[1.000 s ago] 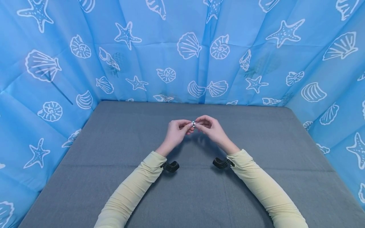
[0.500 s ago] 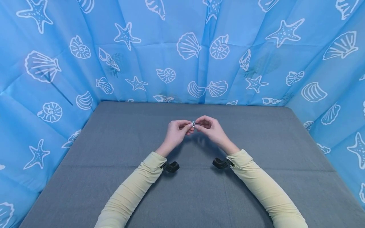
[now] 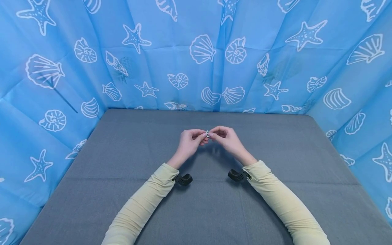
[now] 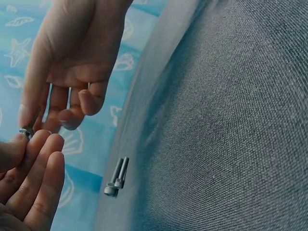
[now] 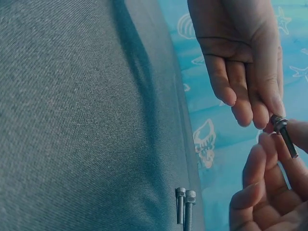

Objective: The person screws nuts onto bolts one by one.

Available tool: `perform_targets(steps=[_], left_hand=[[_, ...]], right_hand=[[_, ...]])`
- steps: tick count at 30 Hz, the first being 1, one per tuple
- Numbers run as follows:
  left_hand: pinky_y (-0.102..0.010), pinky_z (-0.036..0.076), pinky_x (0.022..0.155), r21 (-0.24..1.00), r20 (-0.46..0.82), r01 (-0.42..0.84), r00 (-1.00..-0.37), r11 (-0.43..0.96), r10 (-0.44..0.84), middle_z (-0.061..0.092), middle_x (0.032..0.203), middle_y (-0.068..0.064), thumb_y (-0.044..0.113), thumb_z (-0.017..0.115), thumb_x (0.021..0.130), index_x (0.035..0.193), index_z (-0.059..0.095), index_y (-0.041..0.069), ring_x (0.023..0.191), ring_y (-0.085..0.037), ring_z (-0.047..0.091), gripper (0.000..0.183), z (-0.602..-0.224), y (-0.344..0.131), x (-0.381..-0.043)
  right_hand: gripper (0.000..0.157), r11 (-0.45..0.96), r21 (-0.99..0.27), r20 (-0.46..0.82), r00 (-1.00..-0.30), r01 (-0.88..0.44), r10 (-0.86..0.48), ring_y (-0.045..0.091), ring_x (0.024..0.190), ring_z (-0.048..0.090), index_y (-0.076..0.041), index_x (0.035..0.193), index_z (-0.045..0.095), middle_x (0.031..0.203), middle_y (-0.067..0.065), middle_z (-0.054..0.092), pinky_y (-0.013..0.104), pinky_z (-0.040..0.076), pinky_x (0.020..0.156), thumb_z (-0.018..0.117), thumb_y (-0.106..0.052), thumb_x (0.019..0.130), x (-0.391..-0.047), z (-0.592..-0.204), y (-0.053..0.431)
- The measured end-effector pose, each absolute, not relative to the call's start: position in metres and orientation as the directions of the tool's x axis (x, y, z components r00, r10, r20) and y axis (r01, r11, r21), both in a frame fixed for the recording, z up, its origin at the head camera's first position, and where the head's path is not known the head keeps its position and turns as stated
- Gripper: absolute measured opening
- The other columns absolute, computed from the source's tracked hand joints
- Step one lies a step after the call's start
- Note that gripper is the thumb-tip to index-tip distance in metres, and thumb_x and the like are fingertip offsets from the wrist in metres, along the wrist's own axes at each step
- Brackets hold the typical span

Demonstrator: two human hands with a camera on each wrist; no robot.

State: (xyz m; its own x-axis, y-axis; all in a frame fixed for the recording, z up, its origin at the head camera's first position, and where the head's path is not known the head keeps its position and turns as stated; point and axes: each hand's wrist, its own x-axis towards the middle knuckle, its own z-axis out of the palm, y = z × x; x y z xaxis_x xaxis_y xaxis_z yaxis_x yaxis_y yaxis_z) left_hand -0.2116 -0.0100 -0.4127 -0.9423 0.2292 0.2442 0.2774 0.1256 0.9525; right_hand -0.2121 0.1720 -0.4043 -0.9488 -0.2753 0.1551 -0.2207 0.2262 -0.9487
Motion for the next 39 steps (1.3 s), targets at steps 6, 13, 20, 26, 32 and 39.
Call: perform_targets(steps=[6,13,20,26,32,39], left_hand=[[-0.039,0.059,0.066,0.956,0.233,0.265,-0.947,0.128,0.221,0.071,0.081,-0.015,0.01,0.063,0.092,0.099,0.071,-0.004,0.075,-0.027,0.07,0.017,-0.41,-0.01,-0.21],[-0.05,0.057,0.071,0.952,0.235,0.273,-0.941,0.136,0.243,0.068,0.086,-0.027,0.0,0.059,0.093,0.101,0.067,-0.013,0.08,-0.04,0.068,0.017,-0.382,-0.01,-0.191],[-0.049,0.057,0.071,0.951,0.239,0.278,-0.939,0.138,0.246,0.068,0.085,-0.027,0.0,0.059,0.094,0.101,0.067,-0.013,0.08,-0.039,0.068,0.016,-0.376,-0.011,-0.186],[-0.05,0.057,0.072,0.954,0.233,0.271,-0.939,0.126,0.251,0.068,0.086,-0.027,0.0,0.059,0.094,0.101,0.067,-0.013,0.081,-0.039,0.068,0.017,-0.377,-0.011,-0.187],[-0.05,0.057,0.071,0.954,0.239,0.274,-0.939,0.12,0.247,0.067,0.086,-0.028,0.0,0.059,0.093,0.102,0.067,-0.013,0.081,-0.041,0.067,0.017,-0.376,-0.011,-0.187],[-0.039,0.059,0.068,0.955,0.237,0.269,-0.943,0.12,0.233,0.07,0.084,-0.018,0.01,0.062,0.093,0.1,0.071,-0.004,0.077,-0.029,0.07,0.018,-0.401,-0.01,-0.203]], right_hand=[[0.024,0.206,-0.956,0.151,-0.954,-0.208,-0.26,0.037,0.085,0.061,0.003,0.107,0.064,0.095,0.019,0.065,0.039,0.054,0.071,0.064,-0.017,0.094,-0.214,-0.406,0.172],[0.025,0.24,-0.951,0.131,-0.958,-0.194,-0.254,0.036,0.086,0.06,0.0,0.103,0.067,0.095,0.019,0.065,0.047,0.051,0.073,0.062,-0.024,0.095,-0.214,-0.403,0.172],[0.022,0.204,-0.958,0.145,-0.952,-0.204,-0.271,0.043,0.093,0.06,0.001,0.108,0.064,0.099,0.015,0.066,0.05,0.052,0.08,0.067,-0.014,0.092,-0.212,-0.403,0.172],[0.023,0.242,-0.949,0.138,-0.958,-0.2,-0.25,0.042,0.09,0.059,-0.002,0.104,0.067,0.096,0.016,0.066,0.049,0.051,0.074,0.063,-0.023,0.095,-0.213,-0.402,0.172],[0.02,0.211,-0.951,0.164,-0.949,-0.225,-0.27,0.045,0.093,0.06,0.001,0.106,0.065,0.099,0.014,0.066,0.054,0.051,0.082,0.068,-0.011,0.091,-0.212,-0.402,0.172],[0.024,0.232,-0.949,0.149,-0.953,-0.213,-0.264,0.045,0.093,0.059,0.0,0.104,0.066,0.099,0.017,0.066,0.058,0.048,0.084,0.065,-0.021,0.093,-0.212,-0.403,0.172]])
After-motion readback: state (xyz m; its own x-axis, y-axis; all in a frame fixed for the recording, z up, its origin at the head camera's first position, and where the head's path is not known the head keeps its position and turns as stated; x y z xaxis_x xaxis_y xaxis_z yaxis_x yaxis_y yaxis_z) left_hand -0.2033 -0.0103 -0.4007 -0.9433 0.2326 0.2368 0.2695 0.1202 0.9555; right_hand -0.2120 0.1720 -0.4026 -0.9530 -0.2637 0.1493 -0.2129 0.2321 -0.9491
